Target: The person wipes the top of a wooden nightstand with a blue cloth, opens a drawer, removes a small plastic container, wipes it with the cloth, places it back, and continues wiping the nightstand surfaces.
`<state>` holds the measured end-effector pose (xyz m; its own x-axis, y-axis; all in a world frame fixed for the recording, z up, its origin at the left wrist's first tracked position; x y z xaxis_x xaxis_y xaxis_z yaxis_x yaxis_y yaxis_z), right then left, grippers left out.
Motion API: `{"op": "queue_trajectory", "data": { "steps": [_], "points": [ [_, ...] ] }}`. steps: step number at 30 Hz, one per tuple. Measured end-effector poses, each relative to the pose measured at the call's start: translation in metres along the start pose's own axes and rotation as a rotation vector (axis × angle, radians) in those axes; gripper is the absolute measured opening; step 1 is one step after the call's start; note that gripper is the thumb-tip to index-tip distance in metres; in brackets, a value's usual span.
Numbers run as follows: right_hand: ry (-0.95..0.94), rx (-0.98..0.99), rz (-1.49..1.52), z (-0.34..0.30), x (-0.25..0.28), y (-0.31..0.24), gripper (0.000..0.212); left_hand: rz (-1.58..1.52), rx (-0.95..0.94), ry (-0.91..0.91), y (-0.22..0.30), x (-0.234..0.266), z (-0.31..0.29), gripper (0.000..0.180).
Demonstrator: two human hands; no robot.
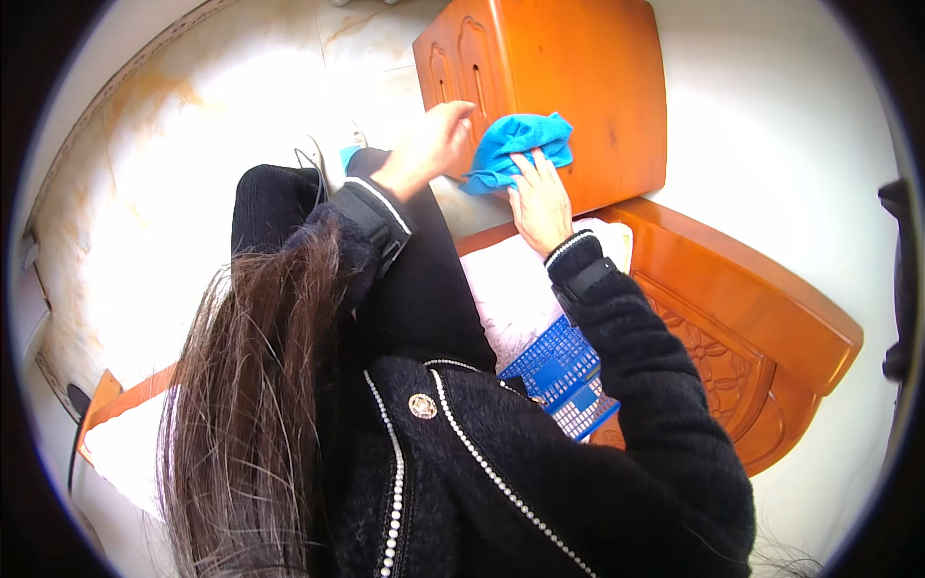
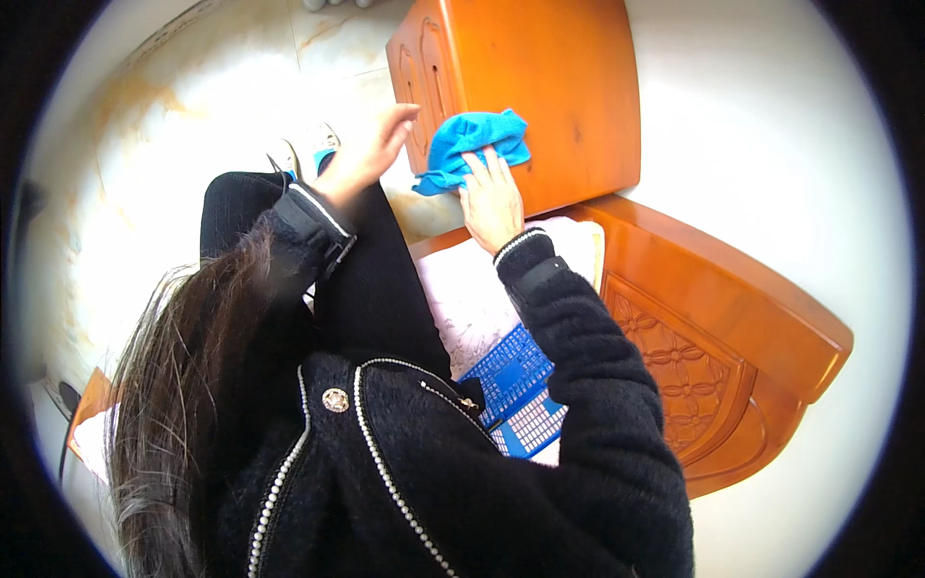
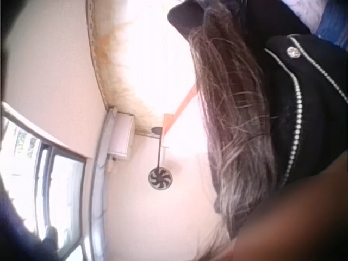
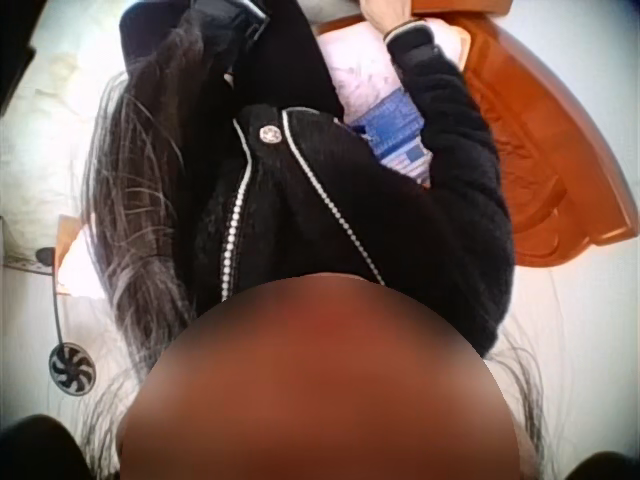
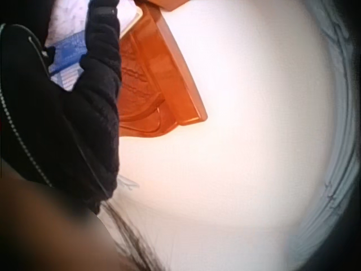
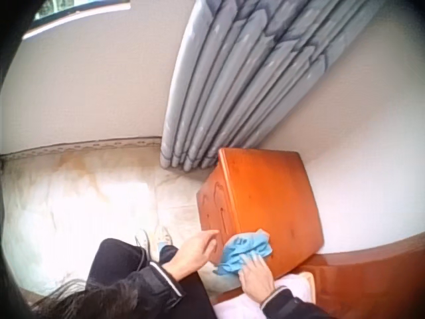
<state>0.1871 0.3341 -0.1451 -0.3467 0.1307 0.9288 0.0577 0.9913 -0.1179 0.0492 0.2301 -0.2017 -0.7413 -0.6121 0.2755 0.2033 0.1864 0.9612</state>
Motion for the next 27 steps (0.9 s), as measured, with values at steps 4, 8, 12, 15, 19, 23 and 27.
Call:
{"op": "queue_trajectory", "data": {
  "steps": [4, 8, 12, 15, 19, 23, 27],
  "points": [
    [0.206, -0.001, 0.351, -0.010, 0.003, 0.022, 0.032, 0.134, -0.464, -0.066, 0.086, -0.052, -0.010, 0.045],
    [0.194, -0.202, 0.602, -0.014, -0.020, 0.056, 0.052, 0.468, -0.470, -0.354, 0.094, -0.111, -0.012, 0.058],
    [0.417, -0.042, 0.415, -0.027, -0.012, 0.060, 0.052, 0.634, -0.463, -0.353, 0.083, -0.122, -0.003, 0.064],
    [0.474, -0.023, 0.522, -0.035, -0.014, 0.072, 0.050, 0.633, -0.457, -0.306, 0.085, -0.127, 0.005, 0.066],
    [0.594, -0.151, 0.408, -0.038, -0.006, 0.096, 0.046, 0.700, -0.353, -0.302, 0.088, -0.139, 0.020, 0.067],
    [0.451, -0.094, 0.428, -0.027, -0.016, 0.093, 0.051, 0.836, -0.300, -0.378, 0.084, -0.150, 0.027, 0.064],
    [0.407, -0.135, 0.356, -0.029, -0.032, 0.083, 0.060, 0.793, -0.290, -0.496, 0.080, -0.153, 0.022, 0.074]
  ]
}}
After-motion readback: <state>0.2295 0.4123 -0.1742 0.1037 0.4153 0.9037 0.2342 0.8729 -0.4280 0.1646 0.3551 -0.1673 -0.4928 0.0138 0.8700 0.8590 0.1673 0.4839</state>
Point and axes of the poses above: each hand's wrist, its own z-axis towards the middle knuckle, its own x-axis out of the back of the hand, y = z × x, the point moved 8 cm from there along z, towards the middle knuckle, and after that the axes turned 9 degrees about -y, right-handed, at the moved point
